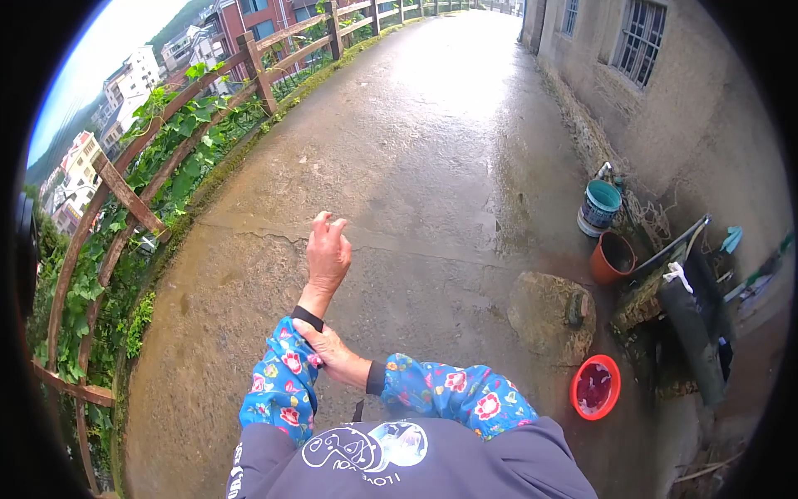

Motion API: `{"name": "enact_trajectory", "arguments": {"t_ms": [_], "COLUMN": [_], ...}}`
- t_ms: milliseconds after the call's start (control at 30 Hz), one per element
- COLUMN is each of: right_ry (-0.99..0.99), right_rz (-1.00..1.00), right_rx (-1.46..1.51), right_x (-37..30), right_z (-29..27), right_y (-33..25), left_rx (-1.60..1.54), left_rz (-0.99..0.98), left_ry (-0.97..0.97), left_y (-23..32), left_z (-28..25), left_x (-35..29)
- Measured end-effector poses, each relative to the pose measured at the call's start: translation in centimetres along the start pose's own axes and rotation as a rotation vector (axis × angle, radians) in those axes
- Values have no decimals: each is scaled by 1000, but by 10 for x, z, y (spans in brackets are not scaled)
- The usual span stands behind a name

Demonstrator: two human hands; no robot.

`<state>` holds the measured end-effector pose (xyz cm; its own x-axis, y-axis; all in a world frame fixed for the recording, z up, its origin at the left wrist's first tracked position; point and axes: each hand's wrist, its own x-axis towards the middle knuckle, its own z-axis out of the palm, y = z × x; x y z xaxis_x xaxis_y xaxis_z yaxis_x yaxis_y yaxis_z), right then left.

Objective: The person scrubs a black garment on a washboard, rinses it in a basin of water, and wrings it out by hand.

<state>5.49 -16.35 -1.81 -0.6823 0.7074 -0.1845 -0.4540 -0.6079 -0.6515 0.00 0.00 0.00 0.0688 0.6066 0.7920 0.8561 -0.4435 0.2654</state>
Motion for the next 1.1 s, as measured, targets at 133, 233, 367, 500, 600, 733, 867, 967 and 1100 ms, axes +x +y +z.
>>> {"name": "enact_trajectory", "arguments": {"t_ms": [133,233,367,500,600,733,867,967,1100], "right_ry": [170,103,-369,-293,-216,87,595,743,763], "right_rz": [-330,-804,-946,-487,-748,-1006,-1554,-1484,-1423], "right_rx": [-1091,-1178,-1331,-1451,-1328,-1305,-1328,-1528,-1460], "right_x": [-73,-148,-193,-262,-328,-405,-510,-597,-676], "right_z": [-40,-11,51,52,53,29,-8,-36,-75], "right_y": [-26,-45,-39,-29,-30,-20,-37,-42,-54], "left_rx": [68,93,-97,-308,-354,-408,-337,-323,-281], "left_rz": [129,94,345,477,454,278,209,246,347], "left_ry": [-224,-510,-753,-640,-693,-718,-692,-736,-817], "left_y": [23,77,212,328,400,460,539,610,698], "left_z": [20,46,75,94,108,152,210,236,260], "left_x": [-55,-131,-158,-166,-161,-142,-115,-138,-172]}}
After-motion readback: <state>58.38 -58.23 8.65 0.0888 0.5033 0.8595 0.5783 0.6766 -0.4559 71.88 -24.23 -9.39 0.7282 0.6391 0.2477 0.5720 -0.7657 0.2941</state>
